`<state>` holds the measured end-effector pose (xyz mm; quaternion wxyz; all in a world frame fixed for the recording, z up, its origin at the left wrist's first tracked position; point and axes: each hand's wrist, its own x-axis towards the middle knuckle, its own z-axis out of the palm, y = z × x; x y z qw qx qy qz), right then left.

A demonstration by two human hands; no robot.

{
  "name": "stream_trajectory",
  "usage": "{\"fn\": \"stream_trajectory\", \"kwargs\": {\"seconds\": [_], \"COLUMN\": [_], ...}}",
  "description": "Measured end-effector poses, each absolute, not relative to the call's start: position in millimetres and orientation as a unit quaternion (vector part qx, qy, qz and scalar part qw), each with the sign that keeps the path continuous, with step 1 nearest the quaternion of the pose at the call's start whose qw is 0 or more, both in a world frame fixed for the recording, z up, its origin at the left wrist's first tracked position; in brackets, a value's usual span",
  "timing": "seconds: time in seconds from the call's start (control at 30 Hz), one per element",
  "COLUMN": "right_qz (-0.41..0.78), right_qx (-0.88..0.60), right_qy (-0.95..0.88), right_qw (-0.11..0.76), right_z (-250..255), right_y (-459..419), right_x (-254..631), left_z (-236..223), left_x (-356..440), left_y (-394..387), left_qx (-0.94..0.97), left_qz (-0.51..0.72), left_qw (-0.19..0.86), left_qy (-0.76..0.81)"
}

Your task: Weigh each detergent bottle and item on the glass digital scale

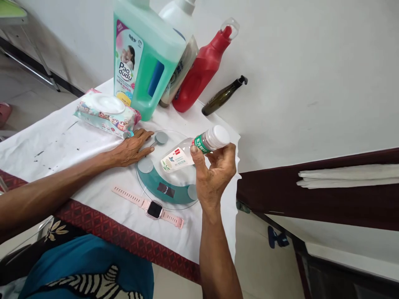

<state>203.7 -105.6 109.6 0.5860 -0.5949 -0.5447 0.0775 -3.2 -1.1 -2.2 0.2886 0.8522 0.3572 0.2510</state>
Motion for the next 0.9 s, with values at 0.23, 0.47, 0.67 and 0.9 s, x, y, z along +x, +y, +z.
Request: {"fn": "stream_trajectory", "kwargs": {"seconds": [0.23, 0.47, 0.67, 0.9], "right_qz": [0.06, 0.032, 0.015, 0.029], "right_qx": [-0.575, -0.687, -0.701, -0.694], "right_qy": [-0.509, -0.255, -0.257, -0.288], "right_qw": [0.638, 0.679, 0.665, 0.659], "right_z": [86.1, 44.7, 38.6, 38.0], "right_y": [-113.2, -134.5, -137.9, -135.8], "right_x": [209.3, 254.9, 275.5, 266.3], "left_z": [4.3, 3.1, 1.9, 5.9], "left_x": [-3.5, -3.4, -2.7, -2.1], "left_y": [-1.4, -1.1, 0.8, 0.2], "left_qx": [0.85, 0.858, 0.852, 0.855], "left_qz": [0.237, 0.24, 0.243, 0.236], "left_qw": [0.296, 0.279, 0.284, 0.282], "left_qy": [0.365, 0.359, 0.366, 0.366]}}
